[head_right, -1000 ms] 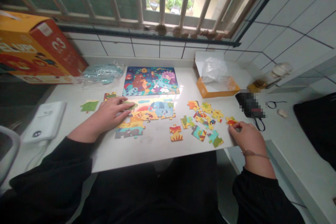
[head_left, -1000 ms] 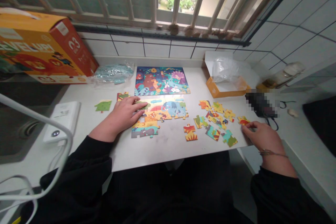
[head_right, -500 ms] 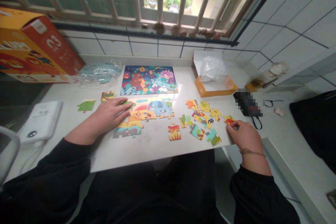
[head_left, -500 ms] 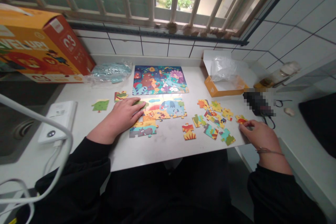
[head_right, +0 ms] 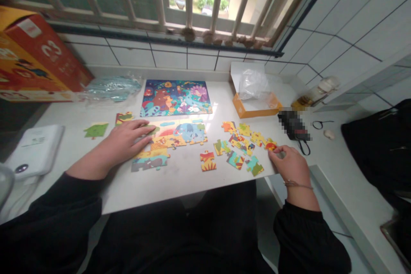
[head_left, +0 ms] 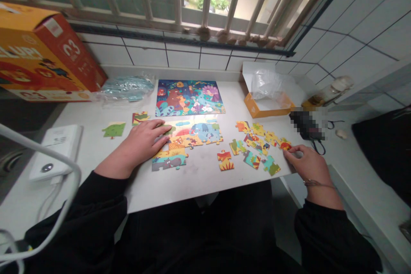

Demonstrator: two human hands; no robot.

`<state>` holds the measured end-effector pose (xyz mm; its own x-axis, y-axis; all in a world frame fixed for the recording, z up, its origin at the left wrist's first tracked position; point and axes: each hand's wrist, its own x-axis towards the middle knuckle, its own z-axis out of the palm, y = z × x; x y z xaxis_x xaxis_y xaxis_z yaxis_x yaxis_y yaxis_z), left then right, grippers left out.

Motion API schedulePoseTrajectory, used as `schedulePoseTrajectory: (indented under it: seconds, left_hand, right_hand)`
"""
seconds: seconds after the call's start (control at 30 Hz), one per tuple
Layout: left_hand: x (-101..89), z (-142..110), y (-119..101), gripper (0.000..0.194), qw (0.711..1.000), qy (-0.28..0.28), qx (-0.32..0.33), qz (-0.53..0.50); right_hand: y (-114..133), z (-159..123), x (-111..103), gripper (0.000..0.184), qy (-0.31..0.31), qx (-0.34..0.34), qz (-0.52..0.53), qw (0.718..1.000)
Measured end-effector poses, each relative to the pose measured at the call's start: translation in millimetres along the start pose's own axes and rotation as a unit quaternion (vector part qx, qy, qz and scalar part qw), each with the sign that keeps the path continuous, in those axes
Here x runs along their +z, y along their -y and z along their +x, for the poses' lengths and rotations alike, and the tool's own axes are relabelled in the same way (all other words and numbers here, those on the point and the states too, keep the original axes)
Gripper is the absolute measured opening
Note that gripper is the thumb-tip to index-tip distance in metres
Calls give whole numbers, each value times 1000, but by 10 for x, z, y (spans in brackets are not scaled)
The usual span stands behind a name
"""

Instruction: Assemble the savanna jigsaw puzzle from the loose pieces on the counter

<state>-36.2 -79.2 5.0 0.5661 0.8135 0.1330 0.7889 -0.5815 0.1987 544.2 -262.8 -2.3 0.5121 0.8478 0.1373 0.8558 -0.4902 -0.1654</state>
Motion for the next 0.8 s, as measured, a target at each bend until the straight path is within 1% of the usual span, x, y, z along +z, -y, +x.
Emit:
schedulePoseTrajectory:
  seconds: [0.13, 0.23, 0.37, 0.5, 0.57, 0.8]
  left_hand:
    - [27, -7, 33, 55, 1000, -14, -1, -20]
    - [30, -9, 44, 56, 1000, -17, -1, -25]
    - [7, -6, 42, 60, 1000, -11, 2, -27]
    - [-9, 0, 41, 57, 999, -9, -3, -35]
    - [-9, 1, 44, 56, 999, -9, -5, -41]
    - [26, -10, 81, 56, 999, -10, 0, -43]
  right_hand:
    - [77, -102, -17, 49, -35, 17, 35, 999]
    - [115, -137, -37, 53, -46, 12, 51, 998]
    - [132, -146, -76, 53, -55, 26, 46, 997]
    - [136, -157, -111, 50, -69, 42, 20, 997]
    - [131, -164, -118, 47, -66, 52, 0, 996]
    - [128, -184, -100, 42, -15, 79, -43, 996]
